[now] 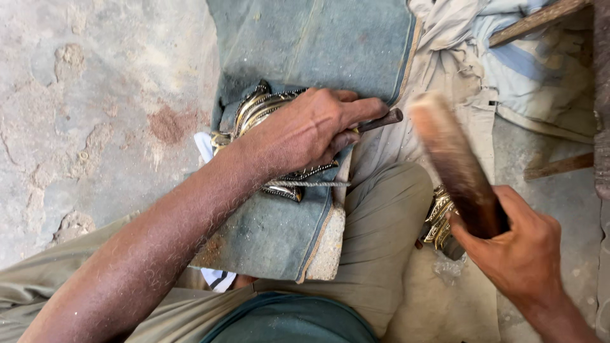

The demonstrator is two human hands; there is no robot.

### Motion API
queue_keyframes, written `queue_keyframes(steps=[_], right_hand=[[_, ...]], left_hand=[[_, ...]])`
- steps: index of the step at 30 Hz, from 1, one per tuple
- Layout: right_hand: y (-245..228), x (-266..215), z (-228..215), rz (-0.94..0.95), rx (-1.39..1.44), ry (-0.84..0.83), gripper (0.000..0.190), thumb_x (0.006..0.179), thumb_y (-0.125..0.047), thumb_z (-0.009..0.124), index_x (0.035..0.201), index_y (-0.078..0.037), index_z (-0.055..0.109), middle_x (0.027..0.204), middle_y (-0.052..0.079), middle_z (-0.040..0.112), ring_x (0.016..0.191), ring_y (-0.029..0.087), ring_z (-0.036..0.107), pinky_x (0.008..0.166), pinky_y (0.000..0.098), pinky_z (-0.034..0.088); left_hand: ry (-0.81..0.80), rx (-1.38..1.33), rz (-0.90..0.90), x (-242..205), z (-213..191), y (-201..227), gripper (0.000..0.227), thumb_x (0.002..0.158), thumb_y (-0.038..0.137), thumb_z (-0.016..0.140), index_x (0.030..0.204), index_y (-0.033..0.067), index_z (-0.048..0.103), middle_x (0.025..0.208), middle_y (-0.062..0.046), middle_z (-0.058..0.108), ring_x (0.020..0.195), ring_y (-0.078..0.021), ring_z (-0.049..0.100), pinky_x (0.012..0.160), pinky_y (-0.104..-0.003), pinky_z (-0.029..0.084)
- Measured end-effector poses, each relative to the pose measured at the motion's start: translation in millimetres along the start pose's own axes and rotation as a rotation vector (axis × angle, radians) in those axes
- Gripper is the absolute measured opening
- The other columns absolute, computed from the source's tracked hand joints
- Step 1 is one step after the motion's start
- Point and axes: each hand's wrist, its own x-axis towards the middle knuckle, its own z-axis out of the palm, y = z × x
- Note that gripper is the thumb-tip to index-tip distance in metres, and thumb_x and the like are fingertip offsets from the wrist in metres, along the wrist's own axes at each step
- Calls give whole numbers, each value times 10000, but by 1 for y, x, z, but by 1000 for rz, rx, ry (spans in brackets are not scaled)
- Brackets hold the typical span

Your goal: The person sits on the floor and uses a hammer and chisel to shape a decorative metal object resting on a cloth-covered block. They repeatedly strike the chisel to emboss or flatten the metal surface, occasionally repositioning the object.

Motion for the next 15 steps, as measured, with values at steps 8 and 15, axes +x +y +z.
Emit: queue_keyframes(steps=[8,15], right_hand=[[10,-6,7,118,91,104,307,865,-124,860,1067,-6,661,841,73,720,719,151,710,678,287,570],[2,-2,3,146,138,81,317,863,-144,855,1074,-3,665,836,71,717,711,143,681,660,286,552]], left_hand=[[-42,45,-33,-4,1,3,407,912,58,693,1304,75,583,1009,-175,682,901,-413,691,805,-521,555],[-42,35,-51,-2,-2,3,412,935,79,685,1327,59,563,994,-185,676,887,-415,685,811,-521,556]])
